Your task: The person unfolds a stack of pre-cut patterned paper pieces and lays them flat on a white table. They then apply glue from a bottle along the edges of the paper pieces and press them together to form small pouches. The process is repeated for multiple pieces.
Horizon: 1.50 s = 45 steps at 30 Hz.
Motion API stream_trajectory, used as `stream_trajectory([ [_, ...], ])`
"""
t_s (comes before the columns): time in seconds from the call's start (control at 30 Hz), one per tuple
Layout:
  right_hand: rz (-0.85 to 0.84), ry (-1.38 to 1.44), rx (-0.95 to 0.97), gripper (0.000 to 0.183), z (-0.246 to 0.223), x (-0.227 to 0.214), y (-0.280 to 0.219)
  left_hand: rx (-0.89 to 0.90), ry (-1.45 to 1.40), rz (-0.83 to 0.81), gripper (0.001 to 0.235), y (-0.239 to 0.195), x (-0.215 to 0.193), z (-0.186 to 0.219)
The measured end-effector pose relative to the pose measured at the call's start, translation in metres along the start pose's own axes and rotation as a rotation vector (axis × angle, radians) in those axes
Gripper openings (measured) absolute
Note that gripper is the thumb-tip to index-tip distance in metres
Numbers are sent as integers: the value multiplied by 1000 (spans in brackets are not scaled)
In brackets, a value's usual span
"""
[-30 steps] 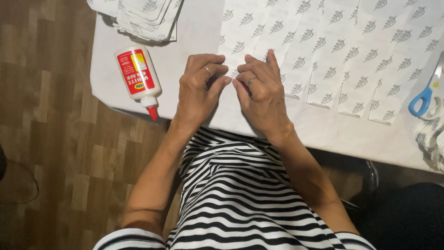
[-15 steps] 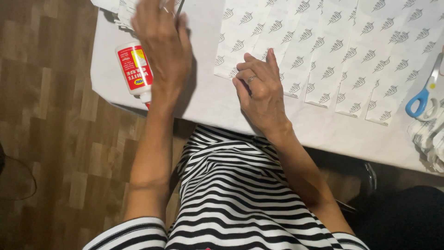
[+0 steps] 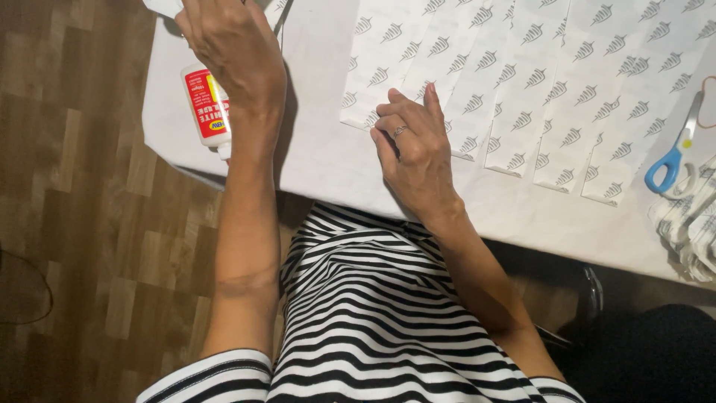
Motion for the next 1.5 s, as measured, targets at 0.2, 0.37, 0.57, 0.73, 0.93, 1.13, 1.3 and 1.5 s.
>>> stream_trajectory([
  [0.2, -12, 1, 4, 13, -2, -1, 1, -12, -153, 38, 30, 1, -14, 0],
  [0.37, -11, 1, 5, 13, -1, -2, 1, 114, -300, -3, 32, -7, -44, 23],
  [0.57, -36, -1, 7, 11, -2, -2, 1, 223, -529, -531, 14, -54, -44, 42],
  [0.73, -36, -8, -31, 15, -4, -2, 2, 216, -610, -831, 33, -78, -38, 27],
  [0.93, -46, -1, -47, 18, -4, -1, 2, 292, -480, -816, 38, -87, -50, 28],
  [1.13, -76, 26, -65, 17, -5, 1, 4, 338, -485, -928, 42, -81, -53, 24],
  [1.3, -19, 54, -65, 19, -10, 12, 14, 272, -680, -1001, 39, -54, -59, 11],
  [1.5, -92, 110, -116, 19, -21, 43, 31, 365, -757, -1036, 28, -45, -41, -8],
])
Point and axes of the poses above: each hand's wrist, its own y-axis towards the middle knuckle, its own x-axis out of the palm, z = x × y, the point moved 7 cm from there along y, towards the middle knuckle, and after that the axes turned 12 degrees about -x, right-handed, at the moved point
